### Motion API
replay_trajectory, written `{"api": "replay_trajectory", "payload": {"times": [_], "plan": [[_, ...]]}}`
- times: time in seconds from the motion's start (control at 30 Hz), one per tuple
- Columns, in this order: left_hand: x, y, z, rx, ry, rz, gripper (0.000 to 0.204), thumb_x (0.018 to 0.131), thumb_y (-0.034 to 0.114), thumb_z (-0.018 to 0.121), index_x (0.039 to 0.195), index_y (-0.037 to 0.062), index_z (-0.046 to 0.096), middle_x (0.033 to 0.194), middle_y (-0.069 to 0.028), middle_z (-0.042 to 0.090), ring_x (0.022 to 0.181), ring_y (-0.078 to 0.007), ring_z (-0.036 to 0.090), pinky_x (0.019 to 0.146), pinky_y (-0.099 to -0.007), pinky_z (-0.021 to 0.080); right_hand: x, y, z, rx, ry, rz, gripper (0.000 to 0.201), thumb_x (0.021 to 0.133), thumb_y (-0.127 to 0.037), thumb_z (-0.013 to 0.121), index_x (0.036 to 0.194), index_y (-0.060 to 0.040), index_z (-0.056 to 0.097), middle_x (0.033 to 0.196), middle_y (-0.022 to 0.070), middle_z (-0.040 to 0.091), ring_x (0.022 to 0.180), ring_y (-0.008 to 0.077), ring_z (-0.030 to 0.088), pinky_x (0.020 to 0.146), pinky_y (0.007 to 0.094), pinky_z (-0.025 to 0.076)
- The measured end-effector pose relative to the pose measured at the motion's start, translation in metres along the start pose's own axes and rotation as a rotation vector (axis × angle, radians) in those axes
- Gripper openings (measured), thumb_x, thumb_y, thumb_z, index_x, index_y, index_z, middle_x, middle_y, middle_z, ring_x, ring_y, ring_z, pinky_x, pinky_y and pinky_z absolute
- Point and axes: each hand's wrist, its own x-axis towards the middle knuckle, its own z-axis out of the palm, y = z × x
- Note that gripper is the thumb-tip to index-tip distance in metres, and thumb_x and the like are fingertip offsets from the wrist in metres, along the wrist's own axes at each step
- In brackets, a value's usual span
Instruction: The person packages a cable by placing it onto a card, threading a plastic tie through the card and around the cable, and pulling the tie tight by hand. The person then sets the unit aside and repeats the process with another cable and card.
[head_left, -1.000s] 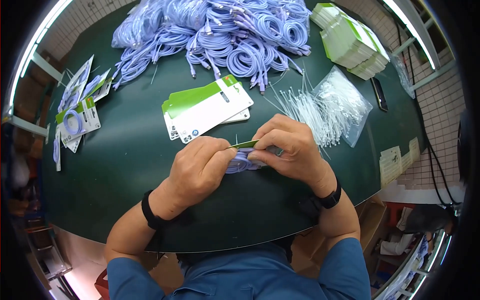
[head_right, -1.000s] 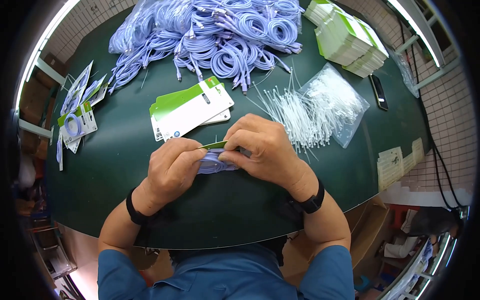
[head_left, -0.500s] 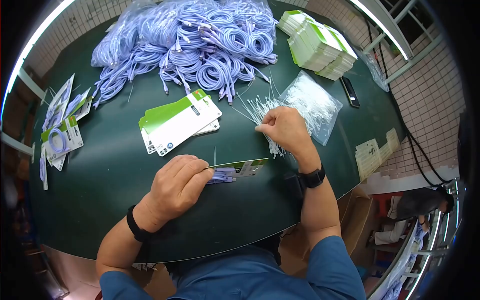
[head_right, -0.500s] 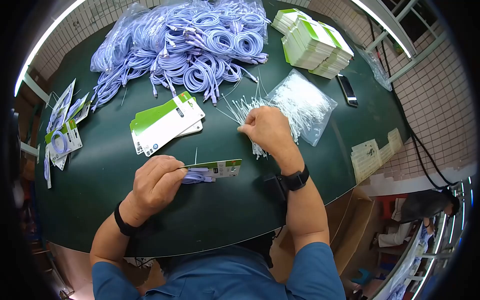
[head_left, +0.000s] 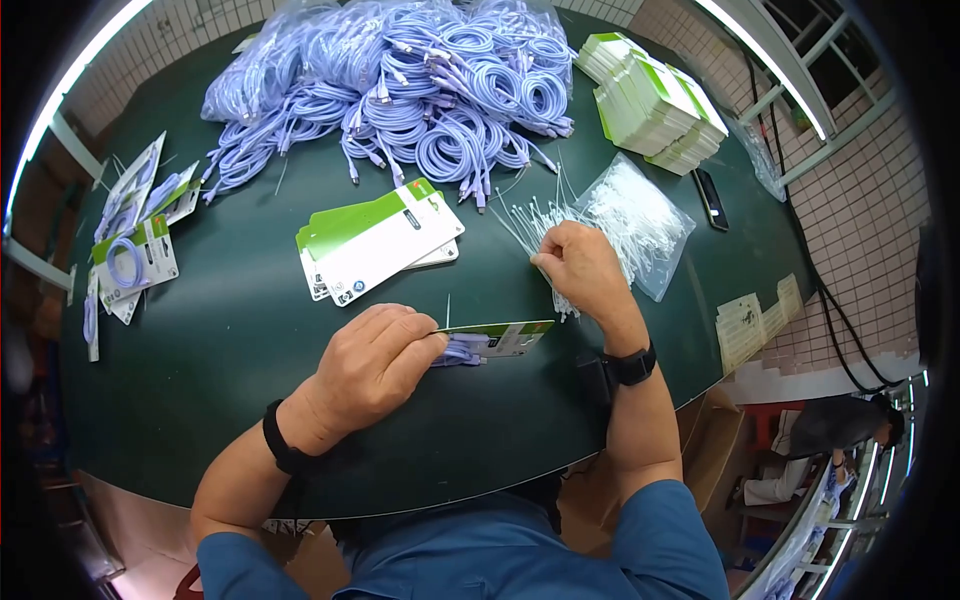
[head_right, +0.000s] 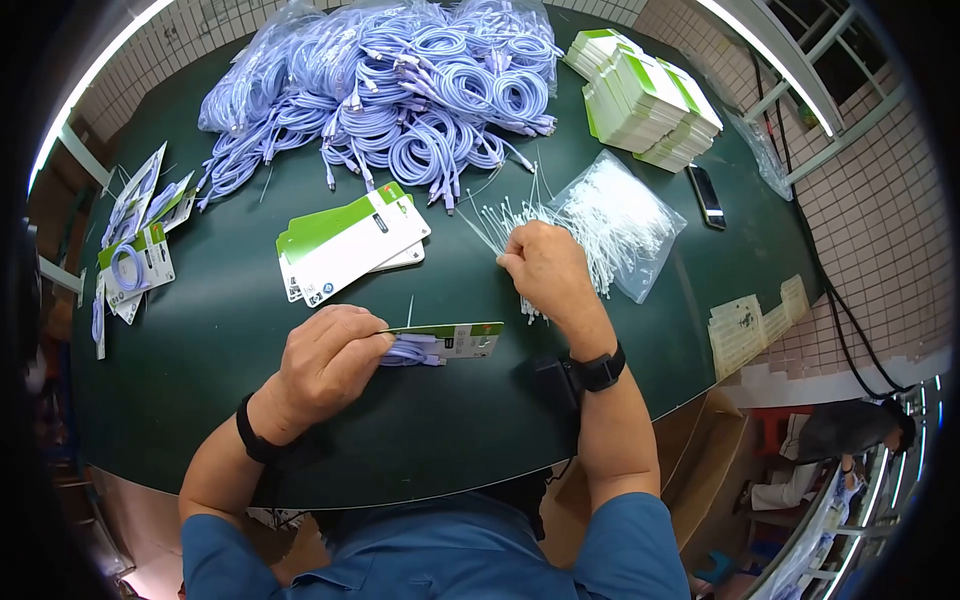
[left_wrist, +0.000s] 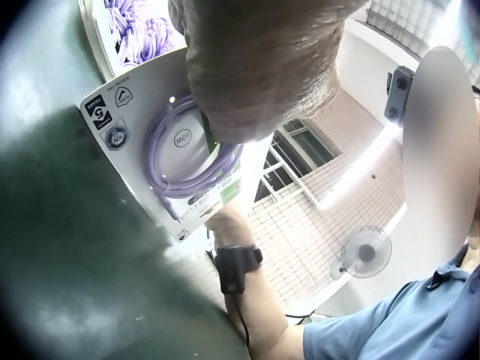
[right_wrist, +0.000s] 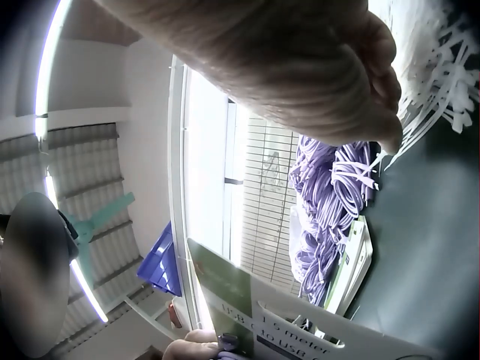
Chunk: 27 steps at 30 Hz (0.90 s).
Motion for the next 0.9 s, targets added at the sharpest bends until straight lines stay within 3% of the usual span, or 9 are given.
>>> {"api": "replay_trajectory", "payload": {"times": [0.2, 0.27, 0.43, 0.53, 0.57, 0.67, 0.8, 0.9], "plan": [[-0.002, -0.001, 0.002, 0.003, -0.007, 0.031, 0.024, 0.073, 0.002, 0.073, 0.096, -0.0011, 0.069, 0.093, -0.0122, 0.069, 0.083, -0.0287, 0.071, 0.077, -0.0391, 0.061, 0.001, -0.001, -0.004, 0.151, 0.102, 0.042, 0.012, 0.084, -0.009, 0.076, 0.085, 0.0012, 0.071, 0.077, 0.014, 0.071, 0.067, 0.0248, 0.067, 0.067, 0.0347, 0.055], [-0.002, -0.001, 0.002, 0.0, -0.016, 0.04, 0.024, 0.073, 0.002, 0.073, 0.096, -0.001, 0.069, 0.093, -0.0122, 0.069, 0.083, -0.0288, 0.071, 0.078, -0.0393, 0.062, 0.002, -0.001, -0.005, 0.283, 0.139, 0.09, 0.011, 0.085, -0.007, 0.076, 0.091, 0.0011, 0.071, 0.076, 0.0124, 0.071, 0.066, 0.0193, 0.066, 0.066, 0.032, 0.054], [0.001, 0.004, 0.001, -0.018, -0.03, 0.046, 0.023, 0.074, -0.003, 0.078, 0.094, 0.0001, 0.067, 0.092, -0.0125, 0.07, 0.081, -0.0295, 0.072, 0.075, -0.0393, 0.062, 0.006, 0.0, -0.006, 0.311, 0.179, 0.145, 0.011, 0.089, -0.006, 0.074, 0.097, 0.0006, 0.07, 0.074, 0.0079, 0.071, 0.067, 0.0119, 0.065, 0.065, 0.0277, 0.053], [0.002, 0.004, 0.001, -0.021, -0.042, 0.045, 0.024, 0.075, -0.006, 0.081, 0.092, 0.0007, 0.066, 0.091, -0.0125, 0.071, 0.08, -0.0299, 0.072, 0.073, -0.0392, 0.063, 0.01, -0.001, -0.007, 0.682, 0.147, 0.225, 0.009, 0.092, -0.006, 0.073, 0.097, -0.0005, 0.068, 0.077, 0.0052, 0.072, 0.067, 0.0085, 0.063, 0.061, 0.0236, 0.05], [0.001, 0.004, 0.001, -0.023, -0.045, 0.047, 0.023, 0.075, -0.006, 0.081, 0.092, 0.0009, 0.067, 0.091, -0.0124, 0.071, 0.08, -0.03, 0.072, 0.073, -0.0393, 0.062, 0.009, -0.006, -0.01, 0.684, 0.146, 0.228, 0.009, 0.092, -0.006, 0.073, 0.097, -0.0005, 0.068, 0.077, 0.0052, 0.072, 0.067, 0.0085, 0.063, 0.061, 0.0236, 0.05], [0.002, 0.003, 0.001, -0.029, -0.052, 0.048, 0.023, 0.075, -0.005, 0.081, 0.092, 0.001, 0.067, 0.091, -0.0124, 0.071, 0.08, -0.0302, 0.072, 0.073, -0.0393, 0.062, 0.003, -0.029, -0.02, 0.948, 0.024, 0.352, 0.008, 0.095, -0.007, 0.072, 0.099, -0.0004, 0.071, 0.084, 0.004, 0.072, 0.066, 0.006, 0.059, 0.06, 0.0197, 0.047], [0.002, 0.003, 0.001, -0.031, -0.055, 0.047, 0.022, 0.075, -0.005, 0.081, 0.092, 0.001, 0.067, 0.091, -0.0123, 0.071, 0.08, -0.0306, 0.072, 0.073, -0.0392, 0.062, -0.002, -0.039, -0.015, 1.186, -0.196, 0.278, 0.012, 0.096, -0.008, 0.073, 0.105, 0.0009, 0.073, 0.089, 0.0056, 0.073, 0.066, 0.0064, 0.057, 0.059, 0.0194, 0.045], [0.002, 0.003, 0.0, -0.03, -0.052, 0.044, 0.022, 0.075, -0.005, 0.081, 0.092, 0.001, 0.067, 0.091, -0.0124, 0.071, 0.08, -0.0307, 0.072, 0.073, -0.0391, 0.062, -0.005, -0.044, -0.013, 1.212, -0.243, 0.28, 0.016, 0.097, -0.008, 0.073, 0.11, 0.0017, 0.074, 0.089, 0.0061, 0.073, 0.068, 0.0066, 0.059, 0.061, 0.0194, 0.047]]}}
